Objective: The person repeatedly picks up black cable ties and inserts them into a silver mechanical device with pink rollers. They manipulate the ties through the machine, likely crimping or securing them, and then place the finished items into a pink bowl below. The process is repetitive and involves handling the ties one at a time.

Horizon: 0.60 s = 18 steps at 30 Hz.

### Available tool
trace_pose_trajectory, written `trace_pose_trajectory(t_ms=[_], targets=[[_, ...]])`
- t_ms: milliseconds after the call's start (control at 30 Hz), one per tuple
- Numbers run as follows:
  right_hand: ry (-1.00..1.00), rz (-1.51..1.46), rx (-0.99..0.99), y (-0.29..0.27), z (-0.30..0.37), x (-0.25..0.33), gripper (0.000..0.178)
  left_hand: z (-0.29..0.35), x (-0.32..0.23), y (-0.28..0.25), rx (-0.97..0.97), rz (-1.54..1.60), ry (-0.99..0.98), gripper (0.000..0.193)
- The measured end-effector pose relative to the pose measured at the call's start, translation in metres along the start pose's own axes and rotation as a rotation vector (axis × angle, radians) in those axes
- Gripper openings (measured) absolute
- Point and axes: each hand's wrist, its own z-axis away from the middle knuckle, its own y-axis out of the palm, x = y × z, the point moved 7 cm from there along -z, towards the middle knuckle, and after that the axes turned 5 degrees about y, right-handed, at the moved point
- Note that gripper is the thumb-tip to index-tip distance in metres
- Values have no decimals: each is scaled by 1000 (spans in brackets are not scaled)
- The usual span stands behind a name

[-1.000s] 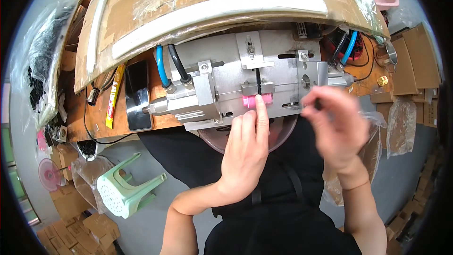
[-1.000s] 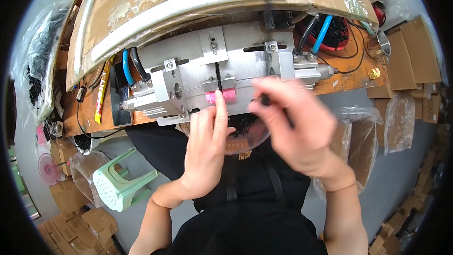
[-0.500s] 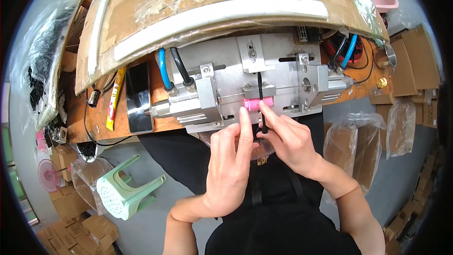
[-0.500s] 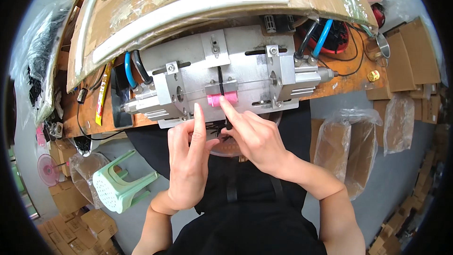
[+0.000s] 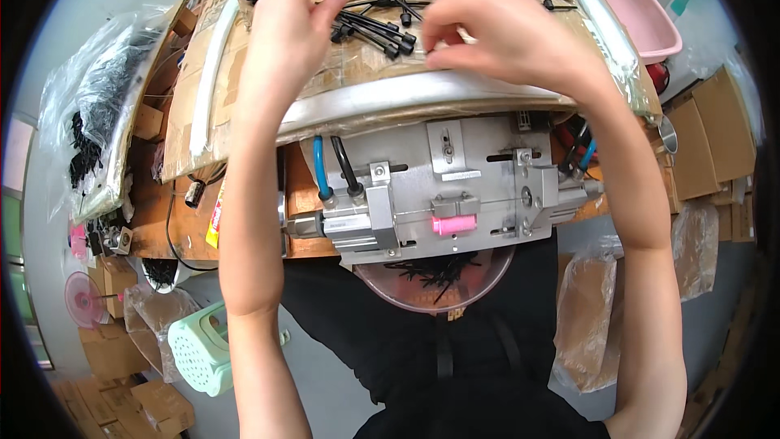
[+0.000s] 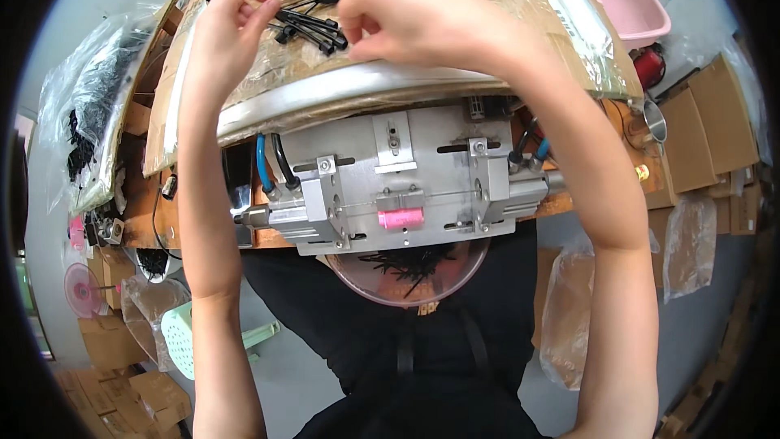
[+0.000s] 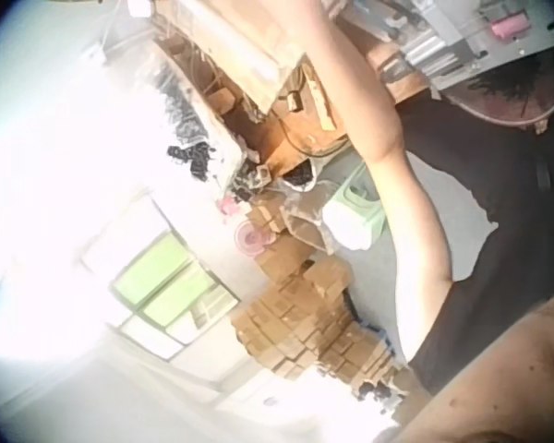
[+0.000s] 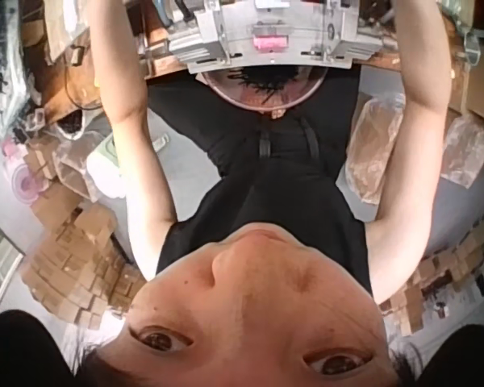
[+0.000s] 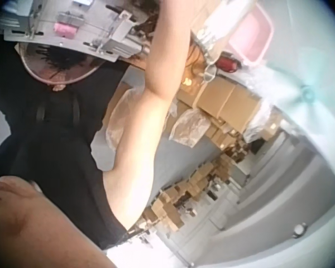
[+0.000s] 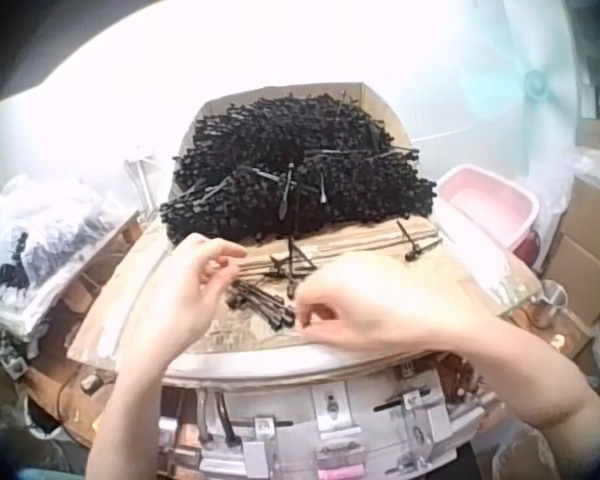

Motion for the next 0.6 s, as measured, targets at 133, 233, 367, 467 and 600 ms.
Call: trace_pose_trajectory(t_ms=[133, 233, 367, 467, 600], targets=[[386, -521, 169, -50, 54, -49, 9, 8, 2, -2, 100, 46, -26, 22], [485, -347, -58, -78, 91, -103, 10, 7, -27, 13, 183, 139, 82, 22], [416, 190, -68, -49, 81, -138, 16, 4, -62, 54, 163, 86, 239, 18], [259, 322, -173, -51, 71, -115, 17, 0, -64, 55, 191, 66, 274, 16], [169, 161, -243, -27, 43, -87, 16, 19, -71, 20, 321, 162, 166, 16]])
